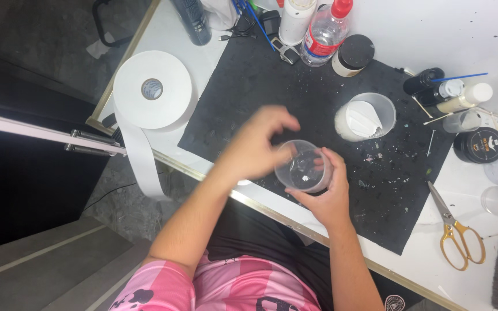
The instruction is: The person cuts a sheet of white paper towel into squares using scissors, then wraps each square around a metal tool tip and places the wrapped tools into a clear plastic cup. The process is repeated for several tools.
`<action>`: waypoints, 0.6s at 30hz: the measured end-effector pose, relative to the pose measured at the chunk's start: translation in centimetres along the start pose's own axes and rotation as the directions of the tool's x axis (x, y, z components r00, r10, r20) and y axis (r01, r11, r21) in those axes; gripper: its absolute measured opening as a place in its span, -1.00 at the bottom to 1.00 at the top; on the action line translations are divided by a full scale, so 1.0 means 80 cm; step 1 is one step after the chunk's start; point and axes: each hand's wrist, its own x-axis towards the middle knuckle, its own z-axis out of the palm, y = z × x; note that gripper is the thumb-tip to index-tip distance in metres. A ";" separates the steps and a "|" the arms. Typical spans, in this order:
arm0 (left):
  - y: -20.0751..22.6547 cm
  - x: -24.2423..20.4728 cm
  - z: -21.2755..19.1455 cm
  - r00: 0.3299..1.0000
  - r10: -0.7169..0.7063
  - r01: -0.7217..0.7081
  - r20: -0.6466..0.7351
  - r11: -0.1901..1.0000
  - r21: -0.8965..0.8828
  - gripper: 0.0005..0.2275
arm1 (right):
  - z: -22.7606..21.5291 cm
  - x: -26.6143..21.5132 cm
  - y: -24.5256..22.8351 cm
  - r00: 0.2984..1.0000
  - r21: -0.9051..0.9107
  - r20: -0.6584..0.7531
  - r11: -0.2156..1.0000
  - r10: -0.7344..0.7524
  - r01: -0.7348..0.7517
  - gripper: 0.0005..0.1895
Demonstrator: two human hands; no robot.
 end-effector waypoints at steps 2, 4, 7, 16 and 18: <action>-0.040 0.052 -0.014 0.970 -0.027 0.045 -0.242 0.996 0.072 -0.61 | -0.005 0.003 0.002 0.999 -0.195 -0.011 0.980 -0.048 0.045 0.11; -0.080 0.104 -0.020 0.882 -0.112 0.185 -0.458 0.976 0.118 -0.51 | -0.007 -0.004 0.001 0.998 -0.340 -0.011 0.939 -0.058 0.051 0.08; -0.134 0.177 -0.024 0.793 -0.236 0.263 -0.562 0.964 -0.034 -0.39 | -0.005 -0.006 0.000 0.998 -0.473 -0.031 0.881 -0.050 0.029 0.03; -0.152 0.143 0.002 0.665 -0.101 -0.100 -0.740 0.970 -0.223 -0.72 | -0.001 -0.010 0.011 0.991 -0.587 -0.114 0.800 0.070 -0.124 0.08; -0.120 0.110 0.004 0.654 -0.156 -0.118 -0.740 0.946 -0.303 -0.74 | 0.000 -0.009 0.014 0.990 -0.595 -0.114 0.793 0.077 -0.130 0.09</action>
